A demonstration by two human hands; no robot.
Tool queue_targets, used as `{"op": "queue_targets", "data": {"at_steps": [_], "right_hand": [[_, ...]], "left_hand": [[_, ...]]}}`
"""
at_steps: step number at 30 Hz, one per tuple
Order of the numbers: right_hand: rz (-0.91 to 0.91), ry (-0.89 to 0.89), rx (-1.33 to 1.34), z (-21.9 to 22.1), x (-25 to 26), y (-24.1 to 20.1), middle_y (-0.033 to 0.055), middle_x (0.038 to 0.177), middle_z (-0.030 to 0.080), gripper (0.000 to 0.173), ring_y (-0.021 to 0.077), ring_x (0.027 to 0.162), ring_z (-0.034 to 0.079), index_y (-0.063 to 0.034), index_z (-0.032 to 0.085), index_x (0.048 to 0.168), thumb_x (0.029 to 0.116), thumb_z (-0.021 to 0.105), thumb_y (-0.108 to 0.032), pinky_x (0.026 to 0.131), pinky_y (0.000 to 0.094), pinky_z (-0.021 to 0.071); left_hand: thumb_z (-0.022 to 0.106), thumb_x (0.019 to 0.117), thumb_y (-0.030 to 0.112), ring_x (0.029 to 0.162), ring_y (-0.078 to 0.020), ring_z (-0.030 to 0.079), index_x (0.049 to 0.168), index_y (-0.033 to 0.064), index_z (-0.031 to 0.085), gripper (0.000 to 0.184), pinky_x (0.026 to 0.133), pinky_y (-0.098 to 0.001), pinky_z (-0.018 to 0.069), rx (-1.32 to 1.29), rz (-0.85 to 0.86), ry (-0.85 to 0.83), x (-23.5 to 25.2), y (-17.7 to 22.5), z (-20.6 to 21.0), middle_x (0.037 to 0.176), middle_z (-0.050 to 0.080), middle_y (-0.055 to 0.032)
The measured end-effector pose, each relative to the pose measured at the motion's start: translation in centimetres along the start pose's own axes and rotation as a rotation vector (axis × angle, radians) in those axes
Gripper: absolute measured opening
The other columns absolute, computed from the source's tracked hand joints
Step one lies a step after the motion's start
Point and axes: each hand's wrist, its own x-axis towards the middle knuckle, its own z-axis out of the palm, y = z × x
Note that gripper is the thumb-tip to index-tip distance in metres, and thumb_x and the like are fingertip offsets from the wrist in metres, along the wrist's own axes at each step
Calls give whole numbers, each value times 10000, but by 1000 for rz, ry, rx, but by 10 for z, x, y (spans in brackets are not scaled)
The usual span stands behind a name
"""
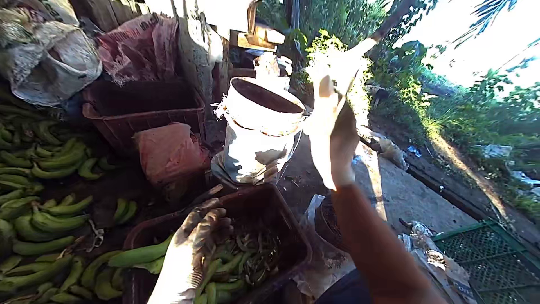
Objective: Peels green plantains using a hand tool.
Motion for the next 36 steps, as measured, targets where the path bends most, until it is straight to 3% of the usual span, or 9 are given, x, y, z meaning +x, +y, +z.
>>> {"op": "queue_targets", "data": {"at_steps": [2, 5, 8, 10, 13, 15, 22, 31, 36], "right_hand": [[-7, -68, 1, 4, 59, -2, 38, 996, 626, 295, 97, 927, 608, -24, 599, 1215, 1087, 381, -176, 865, 308, 534], [13, -185, -229, 7, 72, -28, 50, 874, 640, 211, 119, 783, 628, 8, 617, 1117, 929, 615, -85, 739, 325, 557], [306, -400, 72, 27, -11, -23, 30, 876, 612, 154, 114, 785, 622, -27, 554, 1049, 928, 649, -24, 730, 313, 577], [504, -670, -115, 29, -95, 26, 24, 803, 664, 162, 111, 696, 653, -46, 647, 979, 878, 748, -122, 631, 321, 591], [1078, -1101, -436, 35, -199, 142, 135, 976, 709, 340, 232, 870, 678, -45, 688, 1150, 962, 704, -328, 801, 466, 564], [1308, -1155, -644, 49, -243, 187, 191, 1176, 689, 427, 302, 1088, 657, -22, 674, 1230, 975, 669, -363, 967, 529, 510], [1389, -1499, -851, 94, -351, 236, 209, 1454, 563, 499, 341, 1372, 519, 18, 596, 1374, 1063, 487, -358, 1127, 556, 403], [1352, -1417, -941, 93, -356, 241, 208, 1428, 588, 489, 363, 1368, 522, -7, 645, 1329, 1064, 478, -382, 1127, 561, 411], [1449, -827, -737, 78, -293, 212, 206, 1225, 669, 504, 326, 1151, 638, 5, 661, 1234, 904, 748, -366, 995, 532, 507]], "left_hand": [[484, 1054, 176, 851, -242, 707, 1344, 41, 577, 333, 757, -421, 626, 22, 31, 65, 1, 9, -4, 1067, 691, -114], [487, 1062, 174, 879, -195, 708, 1329, 72, 586, 303, 787, -385, 624, 56, 113, 87, -7, 21, -19, 1080, 699, -65], [509, 1073, 222, 952, -202, 713, 1372, 100, 570, 328, 831, -396, 631, 106, 180, 86, -5, 29, -33, 1158, 682, -62], [508, 1072, 227, 951, -202, 715, 1363, 108, 574, 321, 831, -405, 635, 120, 195, 118, -1, 28, -41, 1154, 679, -54], [508, 1068, 221, 932, -241, 717, 1349, 92, 578, 317, 816, -452, 633, 105, 190, 168, 8, 23, -56, 1134, 687, -81], [484, 1074, 210, 921, -243, 717, 1358, 82, 567, 321, 809, -450, 637, 96, 181, 161, 13, 20, -61, 1131, 679, -87], [509, 1060, 184, 890, -228, 724, 1360, 65, 564, 328, 780, -415, 647, 222, 170, 228, 17, 25, -69, 1113, 689, -83], [519, 1048, 204, 895, -250, 728, 1334, 74, 598, 324, 799, -422, 647, 301, 149, 228, 16, 31, -69, 1094, 702, -95], [565, 1034, 311, 882, -152, 718, 1323, 174, 622, 325, 760, -357, 638, 609, 145, 195, 8, 40, -62, 1094, 704, -12]]}}
